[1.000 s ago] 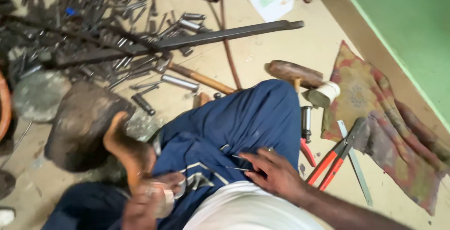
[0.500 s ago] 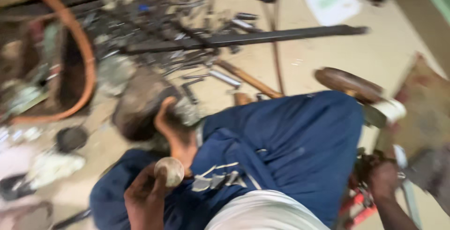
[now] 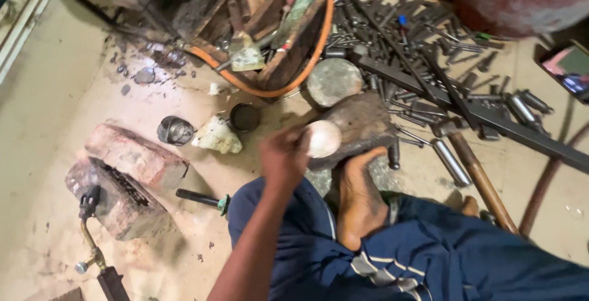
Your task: The person sits cross-legged on the workshop floor and trims the edge of a white shell with red-handled shears, rotating the shell to cut around its rim. They then set the shell aside and hammer a small metal cup against a floor-mounted stake, shaping it with a punch.
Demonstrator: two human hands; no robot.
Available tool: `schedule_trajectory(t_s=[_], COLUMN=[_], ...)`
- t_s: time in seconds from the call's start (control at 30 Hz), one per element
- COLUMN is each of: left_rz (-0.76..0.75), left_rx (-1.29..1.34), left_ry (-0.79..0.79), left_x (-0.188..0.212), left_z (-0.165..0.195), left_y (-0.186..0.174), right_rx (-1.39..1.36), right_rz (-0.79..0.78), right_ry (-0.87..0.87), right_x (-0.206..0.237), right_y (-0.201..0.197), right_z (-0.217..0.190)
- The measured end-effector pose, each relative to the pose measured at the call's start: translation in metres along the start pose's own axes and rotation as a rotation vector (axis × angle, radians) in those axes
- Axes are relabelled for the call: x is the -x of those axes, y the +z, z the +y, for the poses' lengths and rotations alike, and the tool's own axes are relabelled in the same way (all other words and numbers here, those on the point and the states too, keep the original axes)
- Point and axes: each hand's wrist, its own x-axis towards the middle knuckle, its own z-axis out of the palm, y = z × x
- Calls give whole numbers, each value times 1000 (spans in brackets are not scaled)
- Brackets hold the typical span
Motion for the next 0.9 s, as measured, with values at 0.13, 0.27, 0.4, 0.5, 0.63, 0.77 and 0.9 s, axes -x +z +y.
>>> schedule_trajectory(t_s=[0.13,0.27,0.4,0.5,0.63,0.77,0.9], left_rz=[-75,-170,-248,-246,-282,-356,-378], left_rx=[-106,-238,-318,-195,-151,-85,-62], left_ry=[65,-39,-53,-90,254,231,245], left_x=[-28,-42,-50,-56,-55,-46,-43], left_z=[-8,-9,-8,-10,-21,-37,-54], left_y=[58,73,60,48,25,27,44], right_rx=[-113,-320,-574,-717,-524,-268,-181], right_rz=[-15,-73,-214,-414,-574,-557,-554], right_ry=[-75,-190,-322,-382,-920,-938,-972], right_x=[-9,-10,-1,9,24,33,36], right_y=[7,0,20,59,127,159,171], right_z=[-55,-112,-186,-244,-303,-321,-317])
